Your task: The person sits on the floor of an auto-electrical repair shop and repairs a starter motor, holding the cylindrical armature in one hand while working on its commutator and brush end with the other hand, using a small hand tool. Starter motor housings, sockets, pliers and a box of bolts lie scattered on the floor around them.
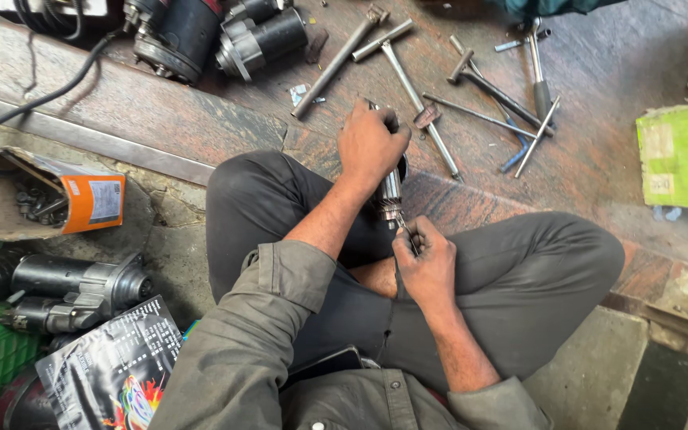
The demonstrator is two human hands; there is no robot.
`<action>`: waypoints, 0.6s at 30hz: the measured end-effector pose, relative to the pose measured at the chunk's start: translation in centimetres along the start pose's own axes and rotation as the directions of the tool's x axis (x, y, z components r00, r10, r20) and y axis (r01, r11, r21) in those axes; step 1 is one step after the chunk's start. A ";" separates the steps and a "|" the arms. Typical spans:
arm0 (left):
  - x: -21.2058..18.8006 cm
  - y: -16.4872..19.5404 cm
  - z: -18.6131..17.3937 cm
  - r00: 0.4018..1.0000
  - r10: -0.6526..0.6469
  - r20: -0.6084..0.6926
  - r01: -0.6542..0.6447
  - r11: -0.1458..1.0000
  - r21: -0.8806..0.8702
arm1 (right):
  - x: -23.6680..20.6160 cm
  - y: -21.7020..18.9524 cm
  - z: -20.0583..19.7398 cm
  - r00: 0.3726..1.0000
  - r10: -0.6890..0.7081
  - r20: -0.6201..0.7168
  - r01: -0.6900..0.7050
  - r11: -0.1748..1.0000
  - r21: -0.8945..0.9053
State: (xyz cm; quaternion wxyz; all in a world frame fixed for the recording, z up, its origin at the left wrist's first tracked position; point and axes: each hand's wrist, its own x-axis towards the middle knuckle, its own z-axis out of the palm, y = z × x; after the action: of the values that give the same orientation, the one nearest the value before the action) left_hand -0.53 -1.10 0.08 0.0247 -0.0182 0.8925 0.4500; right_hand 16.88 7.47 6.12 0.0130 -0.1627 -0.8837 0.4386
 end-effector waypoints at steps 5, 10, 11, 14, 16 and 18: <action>0.0 0.2 -0.2 0.994 -0.065 0.089 0.061 0.997 0.044 | 0.2 -0.4 -0.1 1.000 0.015 0.014 -0.015 0.999 0.030; 3.5 -1.6 0.8 0.991 -0.063 0.117 0.053 0.995 0.090 | 0.1 -0.4 -0.1 0.996 0.084 0.015 -0.084 0.996 0.017; 5.6 -2.2 1.0 0.993 -0.068 0.100 0.061 0.996 0.067 | 0.1 -0.3 -0.1 0.994 0.105 0.008 -0.105 0.994 0.016; 13.5 -4.9 0.7 0.993 -0.096 -0.072 0.110 0.967 0.228 | 0.2 0.0 -0.1 1.000 0.013 0.018 -0.014 0.998 0.058; 19.8 -6.6 -0.8 0.975 -0.083 -0.204 0.134 0.958 0.254 | 0.4 0.2 -0.1 0.997 0.068 0.029 -0.069 0.998 0.016; 25.1 -7.7 -2.4 0.953 0.017 -0.304 0.087 0.941 0.326 | 0.5 0.6 -0.1 0.994 0.099 0.043 -0.098 0.995 -0.017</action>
State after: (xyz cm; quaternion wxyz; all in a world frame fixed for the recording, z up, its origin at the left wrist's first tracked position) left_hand -25.18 -7.84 -6.21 -0.1011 -0.0985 0.9487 0.2828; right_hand 16.56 8.04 5.69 -0.0290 -0.1966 -0.8778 0.4357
